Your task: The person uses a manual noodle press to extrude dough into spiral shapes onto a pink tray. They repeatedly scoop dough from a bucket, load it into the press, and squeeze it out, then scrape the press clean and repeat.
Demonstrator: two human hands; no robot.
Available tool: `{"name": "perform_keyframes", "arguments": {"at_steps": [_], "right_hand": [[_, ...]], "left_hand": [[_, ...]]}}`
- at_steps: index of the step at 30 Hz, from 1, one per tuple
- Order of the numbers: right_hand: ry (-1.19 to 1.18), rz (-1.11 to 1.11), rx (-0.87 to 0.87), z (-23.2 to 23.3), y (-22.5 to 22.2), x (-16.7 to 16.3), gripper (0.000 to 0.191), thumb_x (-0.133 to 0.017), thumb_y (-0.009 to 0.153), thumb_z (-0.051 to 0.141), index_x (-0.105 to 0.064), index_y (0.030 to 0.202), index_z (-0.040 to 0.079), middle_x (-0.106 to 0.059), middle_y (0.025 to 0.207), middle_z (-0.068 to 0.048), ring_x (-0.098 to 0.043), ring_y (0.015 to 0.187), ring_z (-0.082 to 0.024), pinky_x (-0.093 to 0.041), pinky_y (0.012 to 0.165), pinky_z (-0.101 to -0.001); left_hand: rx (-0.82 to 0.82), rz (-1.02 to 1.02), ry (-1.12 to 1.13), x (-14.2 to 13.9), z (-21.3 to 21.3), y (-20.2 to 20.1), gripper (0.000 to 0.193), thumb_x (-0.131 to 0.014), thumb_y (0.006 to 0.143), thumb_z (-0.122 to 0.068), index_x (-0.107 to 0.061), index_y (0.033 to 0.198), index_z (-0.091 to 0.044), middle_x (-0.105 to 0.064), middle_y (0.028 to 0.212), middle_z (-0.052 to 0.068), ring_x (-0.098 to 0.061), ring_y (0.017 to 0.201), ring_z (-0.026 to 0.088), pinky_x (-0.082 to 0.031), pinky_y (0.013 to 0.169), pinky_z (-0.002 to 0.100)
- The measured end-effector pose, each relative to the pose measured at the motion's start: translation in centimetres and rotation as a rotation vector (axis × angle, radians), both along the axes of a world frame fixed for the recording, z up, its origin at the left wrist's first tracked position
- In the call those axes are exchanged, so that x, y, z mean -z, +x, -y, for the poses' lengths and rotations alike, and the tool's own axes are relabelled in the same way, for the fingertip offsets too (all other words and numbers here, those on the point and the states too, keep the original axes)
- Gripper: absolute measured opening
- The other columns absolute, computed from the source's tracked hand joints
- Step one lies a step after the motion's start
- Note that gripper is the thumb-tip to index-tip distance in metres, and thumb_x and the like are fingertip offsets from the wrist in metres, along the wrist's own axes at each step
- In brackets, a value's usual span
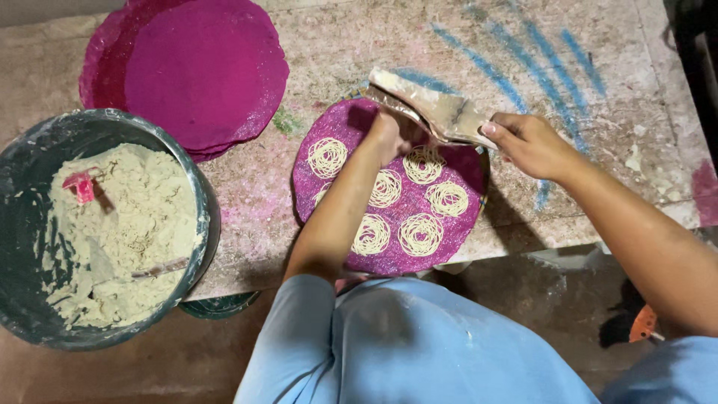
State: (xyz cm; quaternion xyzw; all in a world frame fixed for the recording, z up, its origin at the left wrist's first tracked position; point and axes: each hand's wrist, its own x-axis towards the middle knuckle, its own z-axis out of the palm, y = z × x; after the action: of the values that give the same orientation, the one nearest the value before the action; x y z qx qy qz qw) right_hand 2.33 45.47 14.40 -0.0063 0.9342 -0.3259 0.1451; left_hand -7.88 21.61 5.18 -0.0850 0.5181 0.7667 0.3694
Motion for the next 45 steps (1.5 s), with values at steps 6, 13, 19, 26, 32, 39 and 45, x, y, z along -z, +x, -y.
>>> {"name": "perform_keyframes", "arguments": {"at_steps": [6, 13, 19, 26, 32, 39, 45], "right_hand": [[0.037, -0.046, 0.099, -0.3, 0.3, 2.1, 0.046, -0.053, 0.105, 0.047, -0.069, 0.107, 0.004, -0.062, 0.067, -0.009, -0.061, 0.064, -0.02, -0.048, 0.063, -0.0406], [-0.073, -0.249, 0.09, -0.4, 0.4, 3.0, 0.045, -0.054, 0.113, 0.043, -0.067, 0.102, 0.001, -0.06, 0.071, -0.01, -0.056, 0.068, -0.02, -0.045, 0.066, -0.0383], [-0.259, -0.327, -0.184, 5.3, 0.5, -3.3, 0.036, -0.066, 0.102, 0.033, -0.063, 0.118, 0.001, -0.065, 0.084, -0.007, -0.061, 0.076, -0.016, -0.05, 0.068, -0.0352], [0.033, -0.685, -0.812, 18.7, 5.7, -15.8, 0.077, -0.081, 0.074, 0.061, -0.069, 0.116, -0.002, -0.062, 0.068, -0.012, -0.063, 0.059, -0.026, -0.051, 0.058, -0.0405], [-0.106, -1.014, -1.424, 30.3, 4.2, -19.5, 0.069, -0.058, 0.082, 0.073, -0.063, 0.091, 0.005, -0.056, 0.071, -0.011, -0.058, 0.063, -0.031, -0.045, 0.055, -0.0437], [-0.562, 0.075, -1.514, 41.0, 5.4, -14.5, 0.043, -0.054, 0.107, 0.04, -0.055, 0.085, 0.003, -0.053, 0.073, -0.013, -0.061, 0.068, -0.031, -0.046, 0.062, -0.0429], [-0.223, -0.75, -1.469, 46.2, -0.7, -13.5, 0.037, -0.063, 0.092, 0.044, -0.071, 0.092, 0.008, -0.067, 0.075, -0.005, -0.068, 0.072, -0.021, -0.058, 0.068, -0.036]], "left_hand": [[0.142, -0.172, -0.184, 2.8, -0.1, 1.8, 0.077, -0.007, 0.112, -0.057, -0.053, 0.14, -0.002, -0.051, 0.079, 0.01, -0.042, 0.051, 0.012, -0.04, 0.043, 0.028], [0.485, -1.246, -1.032, 0.5, 4.7, 6.8, 0.072, -0.041, 0.104, -0.032, -0.017, 0.168, -0.008, -0.078, 0.099, 0.019, -0.066, 0.072, 0.027, -0.051, 0.065, 0.042], [0.338, -1.323, -1.33, -5.8, 11.5, 9.6, 0.045, -0.057, 0.091, -0.02, -0.054, 0.133, -0.004, -0.067, 0.114, 0.021, -0.07, 0.068, 0.027, -0.056, 0.06, 0.044], [0.469, -1.048, -0.308, -14.1, 21.9, 15.1, 0.042, -0.059, 0.092, -0.02, -0.057, 0.13, -0.003, -0.067, 0.11, 0.019, -0.069, 0.071, 0.026, -0.056, 0.063, 0.043], [0.677, -0.731, 0.116, -17.0, 34.2, 22.6, 0.04, -0.061, 0.093, -0.02, -0.059, 0.128, -0.003, -0.068, 0.106, 0.017, -0.069, 0.074, 0.025, -0.056, 0.065, 0.042], [0.33, -0.604, 0.12, -16.8, 49.3, 27.5, 0.037, -0.063, 0.093, -0.02, -0.062, 0.126, -0.002, -0.068, 0.102, 0.015, -0.068, 0.077, 0.024, -0.057, 0.068, 0.04], [-0.118, -0.623, 0.076, -16.7, 62.3, 28.9, 0.035, -0.065, 0.094, -0.02, -0.064, 0.123, -0.001, -0.068, 0.099, 0.013, -0.068, 0.08, 0.023, -0.057, 0.071, 0.039]]}}
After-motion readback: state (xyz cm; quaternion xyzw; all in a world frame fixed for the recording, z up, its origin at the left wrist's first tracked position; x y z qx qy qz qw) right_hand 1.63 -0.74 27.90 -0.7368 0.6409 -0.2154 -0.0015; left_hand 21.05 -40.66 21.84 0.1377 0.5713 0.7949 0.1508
